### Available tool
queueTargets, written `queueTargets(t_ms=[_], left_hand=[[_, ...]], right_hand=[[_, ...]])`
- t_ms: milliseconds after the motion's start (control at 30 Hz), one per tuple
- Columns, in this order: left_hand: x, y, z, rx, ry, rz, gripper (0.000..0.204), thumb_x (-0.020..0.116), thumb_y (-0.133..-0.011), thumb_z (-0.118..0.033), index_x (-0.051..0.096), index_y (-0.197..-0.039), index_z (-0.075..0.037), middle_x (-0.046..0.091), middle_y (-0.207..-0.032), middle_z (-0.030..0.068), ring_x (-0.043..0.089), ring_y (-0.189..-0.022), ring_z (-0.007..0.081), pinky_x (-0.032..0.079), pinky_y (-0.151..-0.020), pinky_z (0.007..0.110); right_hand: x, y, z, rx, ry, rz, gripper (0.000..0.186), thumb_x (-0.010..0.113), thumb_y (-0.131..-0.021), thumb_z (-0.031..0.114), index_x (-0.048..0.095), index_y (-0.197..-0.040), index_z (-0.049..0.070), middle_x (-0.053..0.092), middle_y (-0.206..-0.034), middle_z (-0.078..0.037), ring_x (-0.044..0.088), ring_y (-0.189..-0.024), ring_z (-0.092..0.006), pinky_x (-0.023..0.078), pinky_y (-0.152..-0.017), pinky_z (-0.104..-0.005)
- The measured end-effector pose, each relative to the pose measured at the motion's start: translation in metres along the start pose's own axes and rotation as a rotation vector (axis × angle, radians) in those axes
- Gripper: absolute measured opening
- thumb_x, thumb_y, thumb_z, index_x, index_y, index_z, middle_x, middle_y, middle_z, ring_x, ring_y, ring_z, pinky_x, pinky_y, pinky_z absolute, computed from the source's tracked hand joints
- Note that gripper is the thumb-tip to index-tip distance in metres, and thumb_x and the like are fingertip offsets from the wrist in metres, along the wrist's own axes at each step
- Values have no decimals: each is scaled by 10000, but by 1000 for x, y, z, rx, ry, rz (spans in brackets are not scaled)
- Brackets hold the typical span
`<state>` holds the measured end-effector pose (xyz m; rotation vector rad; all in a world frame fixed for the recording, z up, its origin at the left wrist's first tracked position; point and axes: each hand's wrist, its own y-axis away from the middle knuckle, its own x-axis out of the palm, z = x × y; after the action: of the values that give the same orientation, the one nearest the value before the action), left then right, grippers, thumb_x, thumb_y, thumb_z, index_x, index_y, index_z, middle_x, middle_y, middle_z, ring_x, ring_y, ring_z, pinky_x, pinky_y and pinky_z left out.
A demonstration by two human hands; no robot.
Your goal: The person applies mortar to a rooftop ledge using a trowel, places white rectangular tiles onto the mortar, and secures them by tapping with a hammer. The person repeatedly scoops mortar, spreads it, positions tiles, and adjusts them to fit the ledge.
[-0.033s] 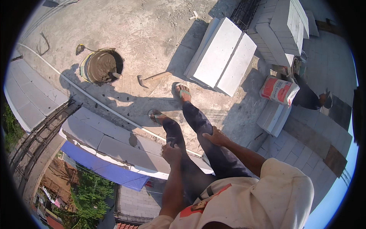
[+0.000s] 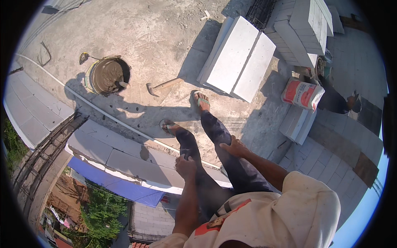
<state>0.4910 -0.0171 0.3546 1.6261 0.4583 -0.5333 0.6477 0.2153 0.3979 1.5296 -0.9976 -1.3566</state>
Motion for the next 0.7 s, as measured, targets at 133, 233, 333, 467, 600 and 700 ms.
queueTargets(t_ms=[133, 233, 333, 467, 600, 700], left_hand=[[5, 6, -11, 8, -35, 1, 427, 697, -946, -305, 677, -1314, -88, 660, -1303, 149, 643, -1212, 372, 523, -1020, 511], [15, 13, -31, -2, -102, -8, 423, 702, -941, -304, 681, -1306, -91, 661, -1302, 142, 640, -1210, 369, 515, -1021, 517], [36, 27, -53, 5, -220, -53, 420, 711, -925, -300, 689, -1290, -95, 663, -1303, 135, 639, -1203, 368, 513, -1004, 522], [71, 42, -83, 3, -387, -68, 417, 728, -895, -303, 705, -1262, -105, 665, -1301, 121, 640, -1189, 361, 512, -970, 529], [102, 46, -96, -20, -485, -60, 425, 743, -867, -318, 716, -1241, -117, 667, -1301, 99, 629, -1194, 349, 499, -975, 527], [116, 54, -101, -17, -517, -42, 425, 750, -861, -319, 717, -1234, -119, 661, -1312, 93, 613, -1215, 354, 490, -993, 534]], right_hand=[[-28, -23, -55, 48, -70, 55, 1067, 656, -873, 760, 457, -1515, -69, 622, -1385, -321, 620, -1308, -414, 497, -1091, -489], [-69, -79, -126, 80, -270, 390, 1047, 656, -865, 786, 488, -1517, -16, 665, -1321, -299, 656, -1268, -361, 552, -1009, -514], [-85, -157, -193, 122, -686, 199, 1051, 659, -867, 790, 456, -1555, 22, 602, -1408, -294, 618, -1306, -393, 548, -1001, -588], [-117, -278, -214, 104, -1125, -146, 1099, 714, -854, 749, 385, -1592, 4, 409, -1593, -299, 465, -1439, -481, 456, -1081, -689], [-141, -368, -211, -70, -1359, -101, 1030, 801, -861, 625, 416, -1546, -41, 499, -1523, -236, 524, -1386, -402, 482, -1077, -623], [-158, -393, -201, -252, -1511, 118, 836, 845, -894, 448, 486, -1479, -29, 616, -1340, -147, 601, -1240, -276, 517, -1040, -503]])
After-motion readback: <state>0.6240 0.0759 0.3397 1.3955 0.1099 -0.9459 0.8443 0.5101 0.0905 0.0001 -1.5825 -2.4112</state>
